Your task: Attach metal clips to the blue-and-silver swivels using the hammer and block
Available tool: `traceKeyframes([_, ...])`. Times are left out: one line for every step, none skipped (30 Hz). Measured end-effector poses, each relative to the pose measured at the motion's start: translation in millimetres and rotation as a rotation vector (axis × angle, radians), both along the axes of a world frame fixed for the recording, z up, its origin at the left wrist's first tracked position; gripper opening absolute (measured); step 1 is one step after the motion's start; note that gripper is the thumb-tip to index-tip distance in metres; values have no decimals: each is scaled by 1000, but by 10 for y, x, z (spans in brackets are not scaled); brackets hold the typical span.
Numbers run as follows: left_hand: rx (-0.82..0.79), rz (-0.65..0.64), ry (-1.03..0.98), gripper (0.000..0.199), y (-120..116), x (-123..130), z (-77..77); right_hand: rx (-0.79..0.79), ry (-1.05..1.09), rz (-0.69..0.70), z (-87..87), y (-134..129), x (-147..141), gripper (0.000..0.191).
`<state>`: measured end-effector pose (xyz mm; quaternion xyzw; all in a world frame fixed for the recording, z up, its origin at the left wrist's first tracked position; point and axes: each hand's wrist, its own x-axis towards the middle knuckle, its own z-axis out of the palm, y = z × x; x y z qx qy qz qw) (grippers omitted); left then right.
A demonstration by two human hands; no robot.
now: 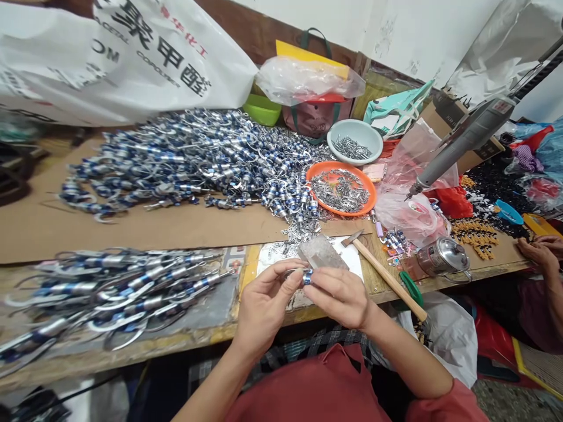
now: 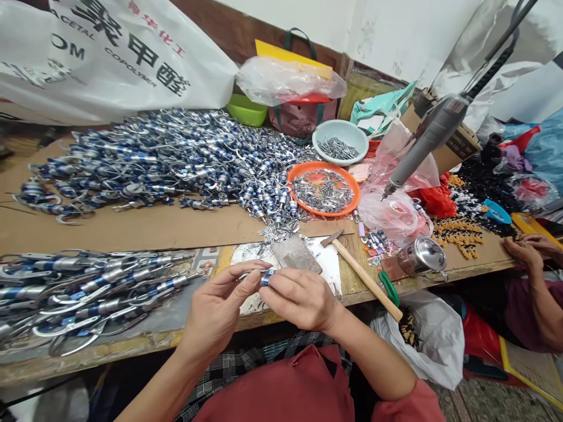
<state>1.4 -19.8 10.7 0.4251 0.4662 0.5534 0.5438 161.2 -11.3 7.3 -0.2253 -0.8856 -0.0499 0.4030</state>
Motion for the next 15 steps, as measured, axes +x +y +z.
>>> traceKeyframes([15,-8,22,14,1,-7,17,12,-2,2,7,10,9,26])
traceKeyframes([35,-18,42,14,1,-17,35,11,17,-3,10,17,13,27])
traceKeyframes([57,-28,58,14,2,-30,53,2,47,-9,7,21,14,28])
traceKeyframes([77,-39,72,14,3,-45,69,-12,81,-14,-1,22,11,29])
traceKeyframes([93,-50,83,14,5,-61,84,-29,118,-19,-14,19,5,31])
traceKeyframes([106,-59,91,14,7,-76,94,-46,150,-23,-30,13,-2,33])
traceKeyframes([112,-67,95,13,11,-90,99,-67,176,-29,-47,4,-11,35])
traceKeyframes([113,-75,96,12,15,-99,97,-90,194,-34,-62,-8,-21,38])
traceKeyframes([108,-84,92,11,21,-104,86,-118,212,-42,-74,-20,-31,40])
traceKeyframes([96,-90,82,10,28,-103,67,-148,235,-55,-83,-33,-43,40])
traceKeyframes([76,-91,65,10,35,-97,41,-178,255,-71,-88,-45,-54,40])
traceKeyframes([45,-91,41,10,43,-84,9,-208,272,-87,-90,-57,-64,38])
traceKeyframes([3,-86,12,11,49,-67,-24,-240,287,-104,-90,-67,-73,35])
traceKeyframes([-43,-79,-19,13,54,-45,-56,-276,299,-119,-90,-77,-81,31])
traceKeyframes([-88,-69,-47,14,55,-22,-84,-314,310,-134,-91,-87,-87,27])
